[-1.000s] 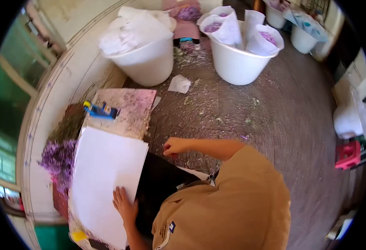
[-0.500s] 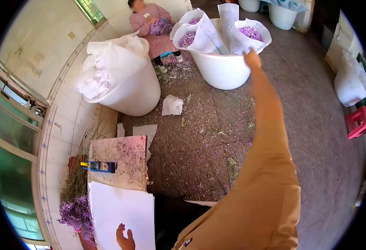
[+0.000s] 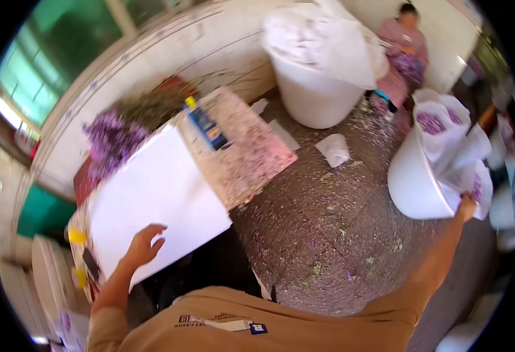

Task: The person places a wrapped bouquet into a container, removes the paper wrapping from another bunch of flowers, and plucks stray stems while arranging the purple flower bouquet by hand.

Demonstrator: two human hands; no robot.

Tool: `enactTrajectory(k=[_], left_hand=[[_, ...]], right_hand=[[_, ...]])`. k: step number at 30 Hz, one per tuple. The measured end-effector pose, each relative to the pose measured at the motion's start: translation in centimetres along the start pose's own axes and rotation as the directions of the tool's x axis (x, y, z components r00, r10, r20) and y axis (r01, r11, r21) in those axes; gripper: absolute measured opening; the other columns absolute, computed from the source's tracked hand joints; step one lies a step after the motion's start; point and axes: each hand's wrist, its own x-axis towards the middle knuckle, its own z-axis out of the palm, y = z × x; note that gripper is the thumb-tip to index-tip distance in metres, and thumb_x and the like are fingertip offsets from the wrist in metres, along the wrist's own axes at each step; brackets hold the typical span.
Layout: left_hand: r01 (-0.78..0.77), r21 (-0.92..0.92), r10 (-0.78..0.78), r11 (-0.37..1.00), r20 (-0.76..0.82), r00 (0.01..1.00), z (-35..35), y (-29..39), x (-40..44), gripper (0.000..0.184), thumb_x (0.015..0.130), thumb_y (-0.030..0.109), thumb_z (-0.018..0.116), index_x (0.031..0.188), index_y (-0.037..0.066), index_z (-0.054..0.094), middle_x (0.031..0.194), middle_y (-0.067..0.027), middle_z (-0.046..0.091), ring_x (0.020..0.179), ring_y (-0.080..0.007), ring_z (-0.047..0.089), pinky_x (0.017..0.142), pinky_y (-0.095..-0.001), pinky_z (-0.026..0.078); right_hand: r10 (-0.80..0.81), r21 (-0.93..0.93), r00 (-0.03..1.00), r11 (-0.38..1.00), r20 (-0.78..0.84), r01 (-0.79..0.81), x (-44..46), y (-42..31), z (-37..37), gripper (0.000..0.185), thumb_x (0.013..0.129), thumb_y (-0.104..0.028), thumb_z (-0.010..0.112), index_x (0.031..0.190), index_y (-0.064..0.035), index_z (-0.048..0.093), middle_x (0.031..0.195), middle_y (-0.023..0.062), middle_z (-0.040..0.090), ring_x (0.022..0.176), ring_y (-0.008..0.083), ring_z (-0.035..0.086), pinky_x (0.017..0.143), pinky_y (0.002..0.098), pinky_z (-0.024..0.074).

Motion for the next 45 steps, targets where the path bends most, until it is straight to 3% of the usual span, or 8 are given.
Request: enactTrajectory(k=[8, 14, 19, 24, 27, 28, 36, 45], left_hand=[[-0.101, -0.15, 0.089, 0.984, -0.086, 0.992, 1.4, 0.4, -2.3, 0.04, 0.089, 0.007, 0.069, 0.128, 0.004, 0.062, 0.123, -0.0156, 0.066, 0.108, -0.0333, 0.065, 0.093, -0.0414, 0.053], [-0.265, -0.312, 0.232, 0.912, -0.139, 0.963, 2.6, 2.5, -0.9, 0.049, 0.091, 0.015, 0.07, 0.137, 0.005, 0.057, 0.133, -0.0175, 0.061, 0.125, -0.0346, 0.057, 0.108, -0.043, 0.044], [-0.404, -0.496, 0.355, 0.769, -0.194, 0.915, 2.9, 7.4, 2.1, 0.074, 0.087, 0.018, 0.078, 0.149, 0.002, 0.042, 0.14, -0.0182, 0.057, 0.132, -0.0339, 0.051, 0.113, -0.0427, 0.039], [-0.526, -0.769, 0.188, 0.363, -0.493, 0.85, 3.7, 13.2, 4.1, 0.083, 0.079, 0.01, 0.083, 0.151, 0.003, 0.042, 0.141, -0.0168, 0.057, 0.136, -0.0306, 0.049, 0.118, -0.0438, 0.036], [-0.2, -0.81, 0.125, -0.551, -0.317, 0.94, 5.8, 9.4, 3.4, 0.07, 0.073, 0.001, 0.084, 0.137, 0.004, 0.056, 0.132, -0.0102, 0.063, 0.126, -0.0279, 0.057, 0.112, -0.0469, 0.042], [-0.248, -0.77, 0.015, -0.588, -0.317, 0.948, 5.1, 7.5, 1.3, 0.068, 0.075, 0.004, 0.084, 0.136, 0.005, 0.056, 0.131, -0.0094, 0.063, 0.126, -0.0277, 0.057, 0.111, -0.0471, 0.043], [-0.369, -0.787, -0.439, -0.494, -0.141, 0.887, 1.7, -4.0, -8.3, 0.073, 0.087, 0.035, 0.079, 0.146, 0.006, 0.047, 0.144, -0.0103, 0.055, 0.137, -0.0301, 0.047, 0.115, -0.0529, 0.035], [0.368, -0.907, -0.57, 0.205, 0.195, 0.798, 3.8, -4.9, -11.7, 0.063, 0.092, 0.047, 0.072, 0.128, -0.002, 0.058, 0.117, -0.0164, 0.065, 0.097, -0.0225, 0.067, 0.078, -0.0367, 0.057]], right_hand=[[-0.242, 0.047, 0.747, 0.938, -0.62, 0.343, 5.9, -16.1, -19.2, 0.06, 0.097, -0.059, 0.051, 0.13, -0.0117, 0.068, 0.123, 0.0108, 0.072, 0.116, 0.0334, 0.065, 0.102, 0.0389, 0.047], [-0.326, 0.277, 0.818, 0.827, -0.474, 0.489, -2.0, -32.1, -29.5, 0.06, 0.095, -0.06, 0.057, 0.141, -0.0223, 0.061, 0.136, 0.0136, 0.065, 0.129, 0.0293, 0.058, 0.108, 0.0366, 0.0428], [-0.451, 0.382, 0.468, 0.273, -0.76, 0.883, -23.3, -48.0, -43.5, 0.037, 0.101, -0.021, 0.062, 0.092, 0.015, 0.06, 0.079, 0.021, 0.065, 0.073, 0.025, 0.052, 0.072, 0.0413, 0.0481], [-0.723, 0.6, 0.317, -0.168, -0.614, 0.782, -44.8, -56.2, -49.8, 0.032, 0.099, -0.005, 0.058, 0.128, 0.0078, 0.062, 0.111, 0.0164, 0.071, 0.092, 0.0227, 0.064, 0.084, 0.0327, 0.0512], [-0.95, 0.894, -0.144, -0.311, -0.278, 0.323, -51.3, -56.5, -43.6, 0.118, 0.071, -0.06, 0.082, 0.156, 0.002, 0.029, 0.155, 0.0176, 0.046, 0.146, 0.0311, 0.038, 0.123, 0.0441, 0.0221], [-0.886, 0.568, -0.425, -0.45, -0.186, 0.689, -49.9, -57.2, -41.6, 0.12, 0.067, -0.061, 0.084, 0.156, 0.0016, 0.032, 0.155, 0.0163, 0.046, 0.147, 0.0296, 0.037, 0.123, 0.0431, 0.022], [-0.715, 0.896, -0.545, 0.295, 0.438, 0.332, -61.5, -47.4, -17.9, 0.126, 0.054, -0.027, 0.096, 0.156, 0.0027, 0.028, 0.153, 0.0197, 0.046, 0.142, 0.0306, 0.042, 0.118, 0.0367, 0.031], [-0.304, 0.527, -0.589, 0.812, 0.749, 0.25, -64.2, -40.9, -13.1, 0.078, 0.065, -0.023, 0.09, 0.132, 0.0029, 0.059, 0.116, 0.0142, 0.07, 0.109, 0.0217, 0.064, 0.101, 0.037, 0.0482]])
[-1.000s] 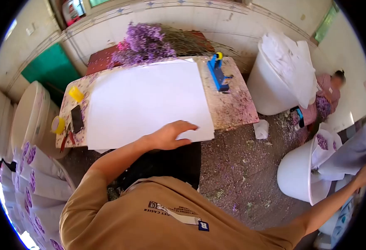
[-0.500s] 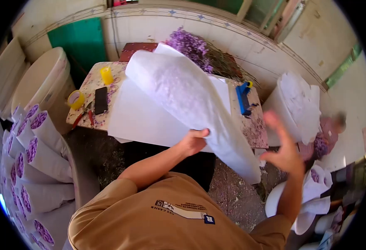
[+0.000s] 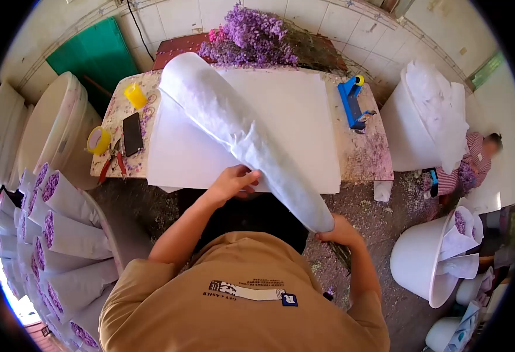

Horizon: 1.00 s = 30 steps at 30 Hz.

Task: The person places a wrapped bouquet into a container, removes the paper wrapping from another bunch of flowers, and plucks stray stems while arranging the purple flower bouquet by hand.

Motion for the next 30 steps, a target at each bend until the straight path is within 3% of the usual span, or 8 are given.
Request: enactTrajectory(k=[7, 11, 15, 19, 20, 23, 25, 30], left_hand=[[-0.201, 0.254, 0.258, 0.946, -0.212, 0.943, 3.4, -1.2, 3.1, 0.038, 0.094, 0.032, 0.069, 0.079, -0.003, 0.07, 0.06, -0.0096, 0.062, 0.056, -0.0189, 0.06, 0.058, -0.0375, 0.047], [-0.265, 0.315, 0.33, 0.911, -0.176, 0.927, 3.8, -0.2, 3.1, 0.035, 0.095, 0.03, 0.069, 0.079, -0.001, 0.069, 0.062, -0.0079, 0.061, 0.058, -0.0163, 0.056, 0.058, -0.0349, 0.046], [-0.462, 0.277, 0.479, 0.842, 0.007, 0.878, 7.5, 3.5, 2.7, 0.033, 0.095, 0.031, 0.069, 0.08, 0.002, 0.07, 0.07, -0.0109, 0.065, 0.064, -0.0206, 0.059, 0.064, -0.0376, 0.049], [-0.753, 0.551, 0.296, 0.359, 0.698, 0.652, 17.4, 7.5, -3.0, 0.021, 0.081, 0.015, 0.064, 0.098, 0.004, 0.071, 0.095, -0.0207, 0.069, 0.093, -0.0355, 0.067, 0.085, -0.0464, 0.052], [-0.879, 0.455, 0.58, -0.144, 0.758, 0.297, 20.4, 3.5, -3.0, 0.022, 0.08, 0.013, 0.064, 0.097, 0.0, 0.069, 0.093, -0.0227, 0.068, 0.091, -0.0398, 0.067, 0.084, -0.0498, 0.052], [-0.848, 0.497, 0.627, 0.185, 0.604, 0.491, 20.8, 6.3, -3.6, 0.021, 0.083, 0.017, 0.064, 0.093, -0.002, 0.067, 0.093, -0.0234, 0.069, 0.085, -0.0389, 0.068, 0.08, -0.0467, 0.053], [-0.763, 0.362, 0.143, 0.535, 0.852, 0.504, 17.7, 7.6, -3.3, 0.025, 0.09, 0.024, 0.065, 0.098, 0.001, 0.069, 0.095, -0.0199, 0.07, 0.089, -0.0359, 0.068, 0.081, -0.0442, 0.052], [-0.881, 0.388, 0.756, 0.27, 0.482, 0.444, 5.7, 10.9, -2.6, 0.03, 0.088, 0.025, 0.074, 0.108, 0.003, 0.071, 0.106, -0.0179, 0.071, 0.1, -0.0369, 0.066, 0.089, -0.0456, 0.052]], right_hand=[[-0.439, -0.098, 0.888, 0.898, -0.139, 0.428, -1.3, 6.1, -0.7, 0.096, 0.062, -0.025, 0.093, 0.143, 0.0023, 0.049, 0.129, 0.014, 0.063, 0.118, 0.0246, 0.06, 0.105, 0.0376, 0.0451], [-0.057, -0.345, 0.979, 0.938, -0.196, -0.014, -2.8, 7.3, 1.2, 0.079, 0.062, -0.023, 0.092, 0.128, 0.0027, 0.059, 0.106, 0.0134, 0.071, 0.096, 0.0285, 0.069, 0.09, 0.0417, 0.0531], [0.069, 0.037, 0.939, 0.997, -0.336, -0.06, -2.4, 9.4, 3.1, 0.037, 0.072, -0.011, 0.084, 0.103, 0.002, 0.069, 0.075, 0.0121, 0.07, 0.056, 0.0183, 0.066, 0.053, 0.0354, 0.0525], [0.065, -0.03, 0.823, 0.995, -0.564, -0.099, -5.8, 3.7, 2.8, 0.024, 0.074, -0.014, 0.083, 0.089, 0.002, 0.072, 0.075, 0.0093, 0.071, 0.065, 0.0173, 0.068, 0.056, 0.0364, 0.051], [-0.201, -0.184, 0.751, 0.977, -0.629, 0.107, -6.3, 3.2, 2.2, 0.024, 0.075, -0.014, 0.082, 0.09, 0.0017, 0.072, 0.078, 0.0125, 0.073, 0.068, 0.0221, 0.07, 0.058, 0.0382, 0.0519], [-0.439, -0.502, 0.577, 0.863, -0.689, 0.058, -6.0, 5.1, -1.5, 0.027, 0.076, -0.013, 0.079, 0.098, 0.0008, 0.072, 0.086, 0.0199, 0.074, 0.079, 0.039, 0.073, 0.066, 0.0444, 0.0549], [-0.531, -0.614, 0.468, 0.789, -0.706, -0.031, -6.6, 4.2, -2.7, 0.029, 0.075, -0.011, 0.077, 0.102, -0.0012, 0.071, 0.086, 0.0191, 0.072, 0.081, 0.0408, 0.071, 0.07, 0.0453, 0.0543], [-0.718, -0.834, 0.426, 0.472, -0.551, -0.285, -4.3, 4.3, -8.8, 0.038, 0.069, -0.012, 0.074, 0.107, -0.0104, 0.065, 0.092, 0.0148, 0.065, 0.09, 0.0368, 0.063, 0.086, 0.0454, 0.0451]])
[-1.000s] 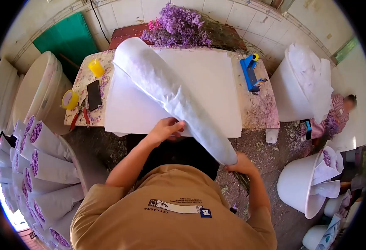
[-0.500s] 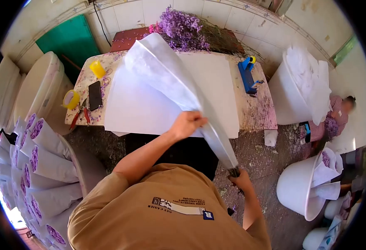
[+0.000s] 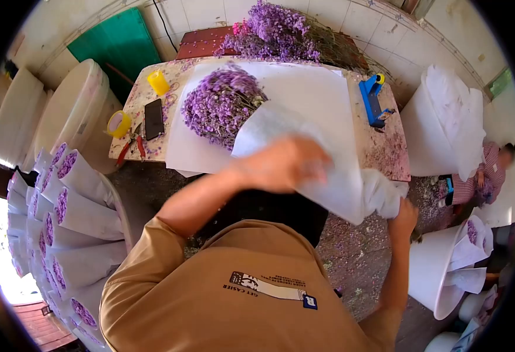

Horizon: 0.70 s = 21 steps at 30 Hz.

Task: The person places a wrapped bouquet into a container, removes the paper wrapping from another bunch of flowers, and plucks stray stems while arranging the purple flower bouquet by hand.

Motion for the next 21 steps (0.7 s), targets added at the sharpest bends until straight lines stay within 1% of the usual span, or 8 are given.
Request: enactTrajectory(k=[2, 4, 6, 7, 8, 12, 18, 21], left_hand=[[0.115, 0.343, -0.015, 0.932, -0.282, 0.959, -5.3, -5.8, 0.4, 0.026, 0.09, 0.023, 0.071, 0.108, 0.004, 0.07, 0.11, -0.0171, 0.069, 0.108, -0.0369, 0.064, 0.094, -0.0469, 0.049], [0.38, 0.674, -0.055, 0.634, -0.45, 0.891, -7.3, -12.2, -1.7, 0.035, 0.098, 0.033, 0.06, 0.12, 0.006, 0.065, 0.126, -0.0151, 0.066, 0.121, -0.0354, 0.058, 0.107, -0.0519, 0.04], [0.464, 0.769, -0.217, 0.439, -0.411, 0.885, -6.5, -17.0, -4.7, 0.04, 0.101, 0.038, 0.054, 0.125, 0.007, 0.064, 0.133, -0.0119, 0.063, 0.134, -0.033, 0.049, 0.114, -0.0534, 0.032], [0.438, 0.811, -0.258, 0.388, -0.36, 0.896, -5.7, -17.2, -5.4, 0.04, 0.101, 0.038, 0.053, 0.125, 0.007, 0.064, 0.135, -0.0108, 0.062, 0.137, -0.0316, 0.046, 0.117, -0.0539, 0.03], [0.486, 0.778, -0.265, 0.398, -0.41, 0.873, -5.2, -16.9, -5.4, 0.041, 0.101, 0.038, 0.053, 0.125, 0.007, 0.064, 0.138, -0.0106, 0.06, 0.141, -0.029, 0.042, 0.119, -0.0536, 0.026], [0.498, 0.748, -0.241, 0.44, -0.436, 0.867, -5.2, -17.0, -5.5, 0.045, 0.102, 0.042, 0.051, 0.127, 0.006, 0.064, 0.139, -0.0104, 0.06, 0.142, -0.0297, 0.041, 0.12, -0.0537, 0.024], [0.527, 0.698, -0.316, 0.484, -0.423, 0.849, -5.8, -17.1, -5.6, 0.05, 0.101, 0.045, 0.05, 0.128, 0.005, 0.065, 0.14, -0.0119, 0.059, 0.143, -0.0312, 0.041, 0.121, -0.0542, 0.022], [0.523, 0.716, -0.326, 0.463, -0.411, 0.851, -5.6, -17.7, -5.9, 0.053, 0.101, 0.047, 0.049, 0.132, 0.006, 0.063, 0.144, -0.0122, 0.057, 0.144, -0.0316, 0.04, 0.122, -0.0541, 0.021]], right_hand=[[-0.087, -0.15, 0.987, 0.986, -0.137, 0.066, 3.0, 1.2, 1.2, 0.039, 0.076, -0.022, 0.074, 0.113, -0.0105, 0.066, 0.099, 0.0171, 0.065, 0.095, 0.0347, 0.064, 0.093, 0.0465, 0.0444], [0.017, -0.241, 0.997, 0.97, -0.081, -0.036, 5.5, -0.3, -0.7, 0.042, 0.08, -0.028, 0.074, 0.117, -0.0104, 0.066, 0.103, 0.0182, 0.065, 0.097, 0.0344, 0.065, 0.093, 0.0462, 0.0458], [0.126, -0.337, 0.991, 0.932, -0.045, -0.133, 9.0, -0.4, 0.0, 0.046, 0.084, -0.033, 0.074, 0.122, -0.0103, 0.065, 0.108, 0.0192, 0.066, 0.1, 0.0341, 0.066, 0.094, 0.0459, 0.0472], [0.262, 0.023, 0.964, 0.965, -0.043, -0.261, 10.9, 0.7, 2.7, 0.05, 0.085, -0.039, 0.074, 0.124, -0.0101, 0.065, 0.109, 0.0195, 0.067, 0.101, 0.0342, 0.067, 0.091, 0.0456, 0.0491], [0.387, 0.372, 0.922, 0.853, 0.02, -0.367, 12.2, 1.2, 5.3, 0.054, 0.086, -0.045, 0.074, 0.126, -0.01, 0.065, 0.11, 0.0199, 0.069, 0.102, 0.0343, 0.068, 0.089, 0.0453, 0.051], [0.271, 0.209, 0.889, 0.908, 0.369, -0.363, 16.0, -12.2, 4.5, 0.045, 0.088, -0.05, 0.07, 0.106, -0.0088, 0.072, 0.092, 0.0196, 0.072, 0.093, 0.0394, 0.07, 0.079, 0.0489, 0.0534], [0.254, 0.183, 0.951, 0.941, 0.178, -0.285, 15.2, -10.2, 8.1, 0.03, 0.092, -0.036, 0.063, 0.094, -0.0066, 0.07, 0.089, 0.0198, 0.072, 0.087, 0.0419, 0.069, 0.076, 0.053, 0.0529], [0.214, -0.02, 0.967, 0.977, 0.138, -0.213, 13.7, -6.9, 7.6, 0.025, 0.092, -0.027, 0.06, 0.092, -0.0039, 0.069, 0.091, 0.0208, 0.072, 0.085, 0.042, 0.069, 0.077, 0.0529, 0.0535]])
